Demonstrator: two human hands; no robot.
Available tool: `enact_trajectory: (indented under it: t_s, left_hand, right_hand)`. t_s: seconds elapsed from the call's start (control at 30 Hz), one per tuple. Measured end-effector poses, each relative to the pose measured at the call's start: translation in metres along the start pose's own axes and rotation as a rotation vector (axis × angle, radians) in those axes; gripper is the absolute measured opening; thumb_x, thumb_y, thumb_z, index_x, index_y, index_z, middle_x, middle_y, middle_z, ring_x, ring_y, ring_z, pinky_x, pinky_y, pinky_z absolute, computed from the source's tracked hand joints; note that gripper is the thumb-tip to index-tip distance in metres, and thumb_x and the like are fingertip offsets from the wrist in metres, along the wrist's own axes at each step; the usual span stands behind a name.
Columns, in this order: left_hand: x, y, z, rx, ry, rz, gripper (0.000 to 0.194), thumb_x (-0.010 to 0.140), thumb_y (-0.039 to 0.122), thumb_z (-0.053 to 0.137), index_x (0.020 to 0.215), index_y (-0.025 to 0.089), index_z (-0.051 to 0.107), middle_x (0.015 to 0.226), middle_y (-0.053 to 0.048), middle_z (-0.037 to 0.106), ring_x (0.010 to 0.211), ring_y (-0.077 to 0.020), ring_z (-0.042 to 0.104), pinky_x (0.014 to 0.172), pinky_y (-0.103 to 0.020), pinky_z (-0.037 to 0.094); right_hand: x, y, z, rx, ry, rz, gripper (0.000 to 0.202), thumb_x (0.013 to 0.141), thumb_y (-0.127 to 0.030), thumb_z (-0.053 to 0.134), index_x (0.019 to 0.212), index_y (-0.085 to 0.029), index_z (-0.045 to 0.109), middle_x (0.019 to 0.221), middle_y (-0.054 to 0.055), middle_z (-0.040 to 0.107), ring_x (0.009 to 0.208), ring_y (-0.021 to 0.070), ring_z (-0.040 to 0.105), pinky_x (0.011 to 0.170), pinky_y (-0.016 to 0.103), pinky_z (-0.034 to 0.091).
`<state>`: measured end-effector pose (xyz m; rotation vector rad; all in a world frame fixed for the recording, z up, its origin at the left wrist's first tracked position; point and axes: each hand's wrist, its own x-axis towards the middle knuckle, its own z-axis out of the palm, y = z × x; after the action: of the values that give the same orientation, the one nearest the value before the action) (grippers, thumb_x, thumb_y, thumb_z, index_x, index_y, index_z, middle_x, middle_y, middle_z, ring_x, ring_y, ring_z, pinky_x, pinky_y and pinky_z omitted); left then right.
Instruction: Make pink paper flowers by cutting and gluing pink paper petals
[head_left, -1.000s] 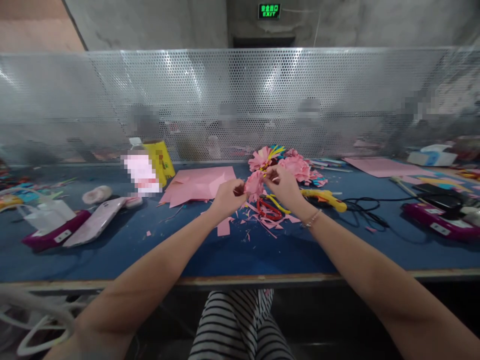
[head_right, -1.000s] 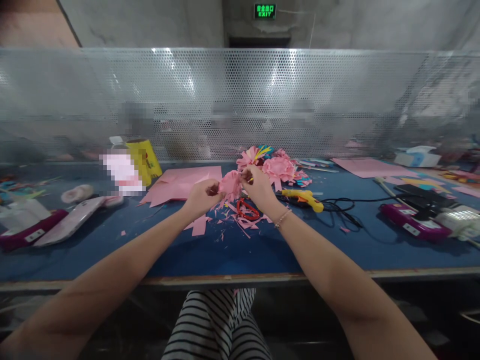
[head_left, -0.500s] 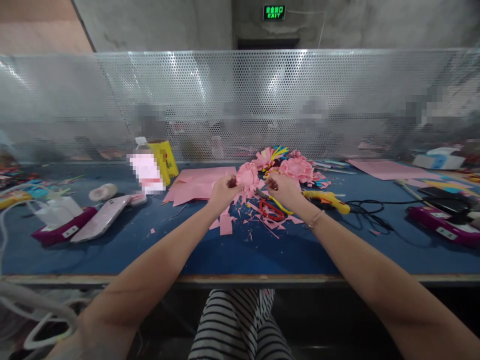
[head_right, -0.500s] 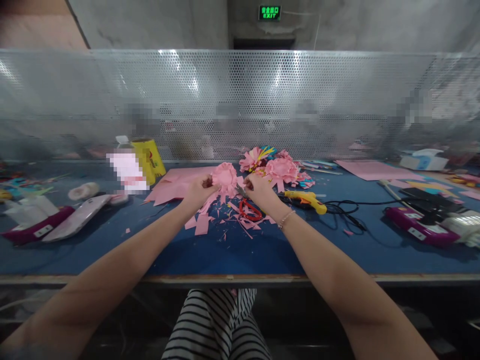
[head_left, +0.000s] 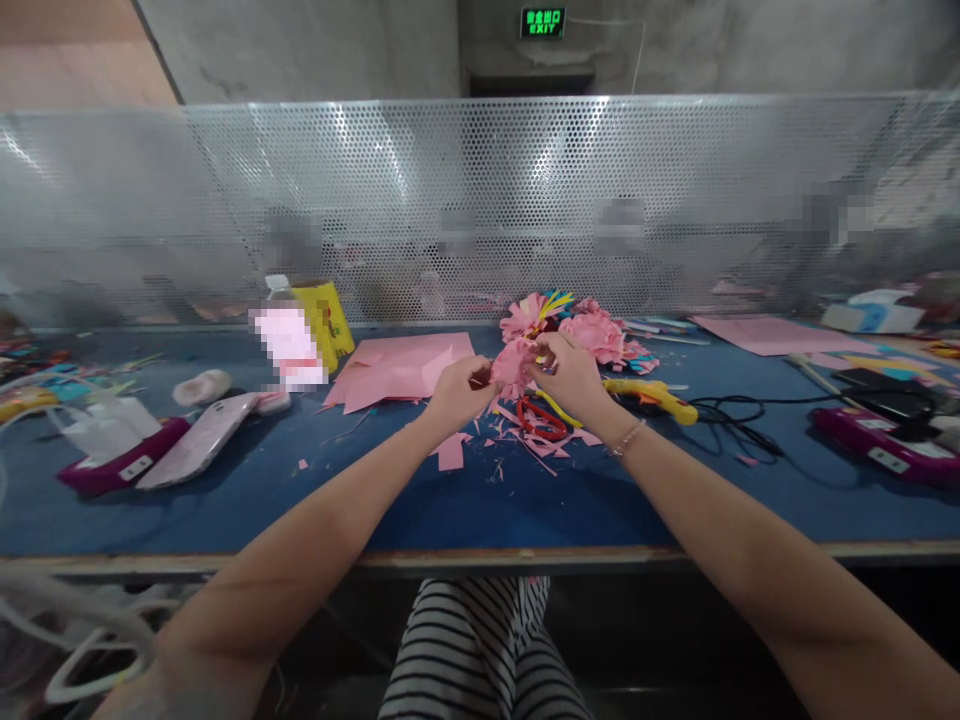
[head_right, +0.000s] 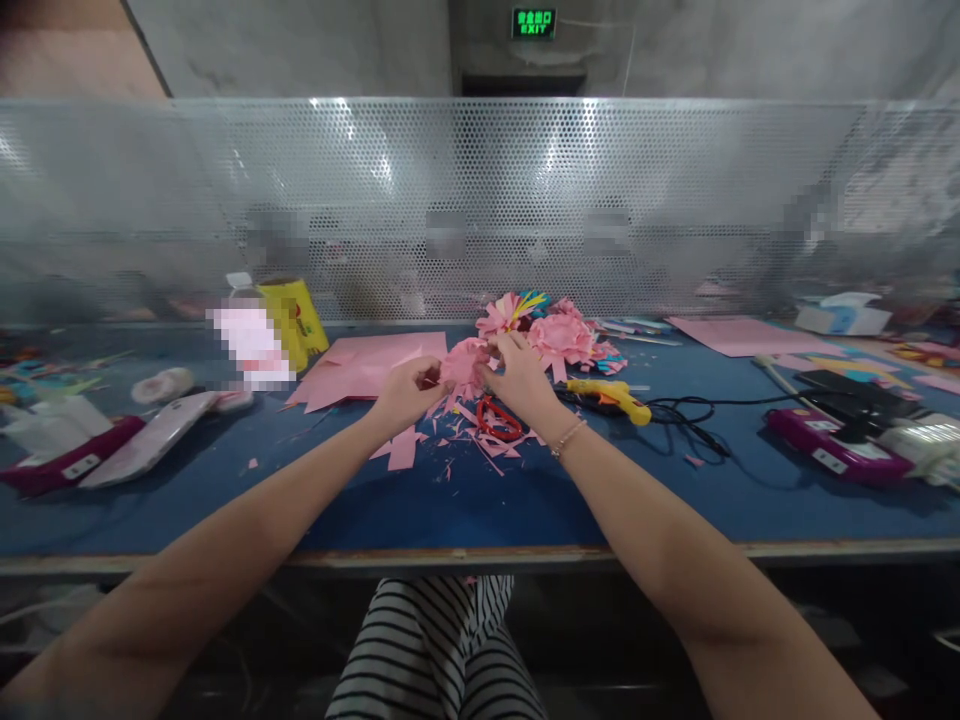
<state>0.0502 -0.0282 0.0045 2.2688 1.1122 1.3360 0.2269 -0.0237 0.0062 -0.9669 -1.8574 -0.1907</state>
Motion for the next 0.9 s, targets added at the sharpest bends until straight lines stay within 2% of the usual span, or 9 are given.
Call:
enact_trajectory:
  t_s: [0.2,0.47,0.6,0.73,0.9]
  left_hand:
    - [-0.001,0.002,0.001,0.031,0.015,0.052,0.013,0.062,0.018,0.052,0.055,0.017,0.040,0.055,0.003,0.042,0.053,-0.0064,0.040,0.051,-0.018,0.035]
    - [-0.003,0.006,0.000,0.058,0.002,0.106,0.014,0.065,0.023,0.051,0.057,0.017,0.041,0.058,0.002,0.045,0.055,-0.0073,0.043,0.053,-0.020,0.037]
    - [-0.003,0.007,0.000,0.064,0.002,0.083,0.013,0.065,0.023,0.051,0.058,0.017,0.042,0.058,0.002,0.046,0.055,-0.0078,0.044,0.054,-0.020,0.038]
    - [-0.001,0.007,-0.001,0.039,0.015,0.013,0.012,0.064,0.022,0.051,0.057,0.016,0.043,0.056,0.003,0.046,0.055,-0.0077,0.043,0.053,-0.020,0.036]
    - [0.003,-0.006,-0.002,-0.100,0.047,-0.079,0.012,0.062,0.024,0.053,0.060,0.016,0.044,0.057,0.003,0.044,0.054,-0.0075,0.042,0.052,-0.021,0.035]
  right_hand:
    - [-0.001,0.004,0.001,0.027,0.018,0.006,0.013,0.069,-0.015,0.050,0.081,-0.018,0.047,0.079,0.003,0.048,0.065,0.0130,0.046,0.058,0.028,0.044]
    - [0.000,0.004,0.000,0.005,0.005,-0.003,0.010,0.070,-0.013,0.047,0.078,-0.018,0.049,0.080,0.005,0.048,0.069,0.0146,0.047,0.060,0.029,0.044]
    - [0.001,0.001,-0.002,-0.035,-0.027,0.006,0.008,0.071,-0.011,0.046,0.073,-0.019,0.047,0.076,0.005,0.049,0.071,0.0153,0.047,0.062,0.029,0.042]
    - [0.001,0.000,-0.002,-0.031,-0.012,0.009,0.003,0.074,-0.016,0.046,0.073,-0.019,0.046,0.076,0.004,0.050,0.071,0.0149,0.047,0.063,0.028,0.041]
    - [0.000,0.002,-0.001,-0.013,0.001,0.009,0.004,0.075,-0.019,0.045,0.072,-0.019,0.046,0.075,0.004,0.049,0.071,0.0148,0.047,0.063,0.027,0.040]
